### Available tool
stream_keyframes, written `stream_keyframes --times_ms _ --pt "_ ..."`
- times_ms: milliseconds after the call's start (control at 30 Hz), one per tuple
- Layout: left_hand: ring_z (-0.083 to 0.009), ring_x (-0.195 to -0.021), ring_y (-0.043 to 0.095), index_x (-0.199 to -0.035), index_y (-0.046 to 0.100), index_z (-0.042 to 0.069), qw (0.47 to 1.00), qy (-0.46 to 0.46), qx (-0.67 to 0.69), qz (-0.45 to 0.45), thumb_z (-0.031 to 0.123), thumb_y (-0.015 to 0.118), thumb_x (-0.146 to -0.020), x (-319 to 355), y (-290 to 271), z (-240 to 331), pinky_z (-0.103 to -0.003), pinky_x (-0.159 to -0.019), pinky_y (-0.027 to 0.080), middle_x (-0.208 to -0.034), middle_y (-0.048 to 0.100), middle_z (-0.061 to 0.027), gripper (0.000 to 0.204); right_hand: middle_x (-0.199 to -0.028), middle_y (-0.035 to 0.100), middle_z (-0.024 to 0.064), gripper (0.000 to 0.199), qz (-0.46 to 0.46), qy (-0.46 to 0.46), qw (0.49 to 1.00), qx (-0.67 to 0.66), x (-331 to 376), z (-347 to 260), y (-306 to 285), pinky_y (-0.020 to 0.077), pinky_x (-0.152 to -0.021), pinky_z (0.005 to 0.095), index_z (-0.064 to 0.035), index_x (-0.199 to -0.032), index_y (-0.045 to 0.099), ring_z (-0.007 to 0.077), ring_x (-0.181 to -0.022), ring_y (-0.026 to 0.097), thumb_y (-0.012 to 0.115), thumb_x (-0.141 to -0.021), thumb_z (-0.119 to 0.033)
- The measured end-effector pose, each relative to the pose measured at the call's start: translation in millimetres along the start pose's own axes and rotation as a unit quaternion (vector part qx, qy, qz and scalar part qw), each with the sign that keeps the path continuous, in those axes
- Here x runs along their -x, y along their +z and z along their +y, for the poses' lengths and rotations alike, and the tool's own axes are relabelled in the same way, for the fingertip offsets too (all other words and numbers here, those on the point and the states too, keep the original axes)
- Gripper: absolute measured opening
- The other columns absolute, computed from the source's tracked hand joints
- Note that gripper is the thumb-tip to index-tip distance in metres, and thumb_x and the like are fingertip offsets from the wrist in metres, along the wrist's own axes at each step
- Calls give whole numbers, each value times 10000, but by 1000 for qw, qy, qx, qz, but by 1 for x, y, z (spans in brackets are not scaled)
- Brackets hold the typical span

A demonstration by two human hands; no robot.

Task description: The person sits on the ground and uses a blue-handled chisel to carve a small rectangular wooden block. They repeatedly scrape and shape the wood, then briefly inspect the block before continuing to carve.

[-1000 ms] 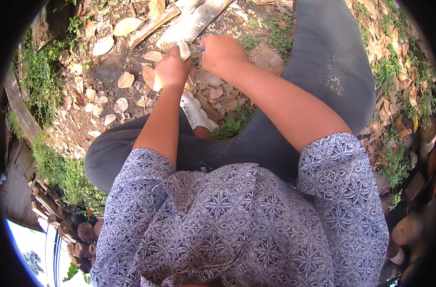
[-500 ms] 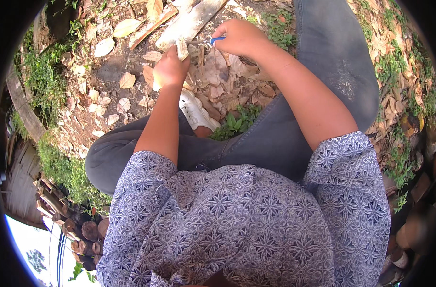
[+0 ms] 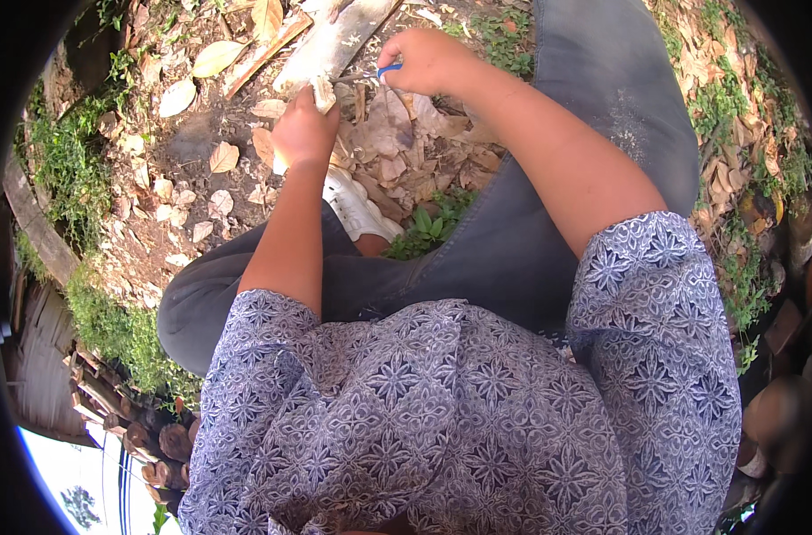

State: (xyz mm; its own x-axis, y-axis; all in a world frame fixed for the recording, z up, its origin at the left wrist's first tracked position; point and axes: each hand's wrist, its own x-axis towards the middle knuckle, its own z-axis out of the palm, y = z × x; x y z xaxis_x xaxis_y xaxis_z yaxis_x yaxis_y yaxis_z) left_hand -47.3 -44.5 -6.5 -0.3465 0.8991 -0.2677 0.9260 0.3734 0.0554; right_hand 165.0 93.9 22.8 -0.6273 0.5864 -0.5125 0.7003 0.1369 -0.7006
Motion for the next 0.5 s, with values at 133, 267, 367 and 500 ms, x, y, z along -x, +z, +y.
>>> stream_keyframes --times_ms 133,267,367,500 --pt "-307 -841 739 -1065 695 126 999 -14 -2 -30 465 802 -769 -3 -8 8 -427 -726 589 -958 753 -94 463 -1051 746 107 264 36 54 998 6 13 -15 15 569 -840 412 -129 -1068 757 292 -962 719 726 -863 -293" --pt "-301 -843 740 -1058 698 129 999 -23 -8 -22 467 802 -767 -3 -4 8 -419 -727 589 -960 754 -93 458 -977 746 122 202 63 112 992 3 24 -48 26 577 -816 450 -140 -1046 739 335 -919 716 676 -891 -252" --pt "-299 -854 740 -1084 706 132 999 -26 -21 -30 470 803 -765 -2 -1 5 -415 -732 588 -978 757 -93 475 -989 736 156 242 68 160 984 -26 39 -67 52 572 -829 470 -151 -1136 711 358 -942 710 641 -932 -260" --pt "-299 -873 741 -1138 713 134 1000 -21 3 1 478 806 -761 -2 2 0 -411 -740 589 -1009 760 -97 519 -1009 742 126 247 104 133 983 -71 46 -45 60 561 -818 446 -143 -1117 722 335 -933 710 673 -908 -265"
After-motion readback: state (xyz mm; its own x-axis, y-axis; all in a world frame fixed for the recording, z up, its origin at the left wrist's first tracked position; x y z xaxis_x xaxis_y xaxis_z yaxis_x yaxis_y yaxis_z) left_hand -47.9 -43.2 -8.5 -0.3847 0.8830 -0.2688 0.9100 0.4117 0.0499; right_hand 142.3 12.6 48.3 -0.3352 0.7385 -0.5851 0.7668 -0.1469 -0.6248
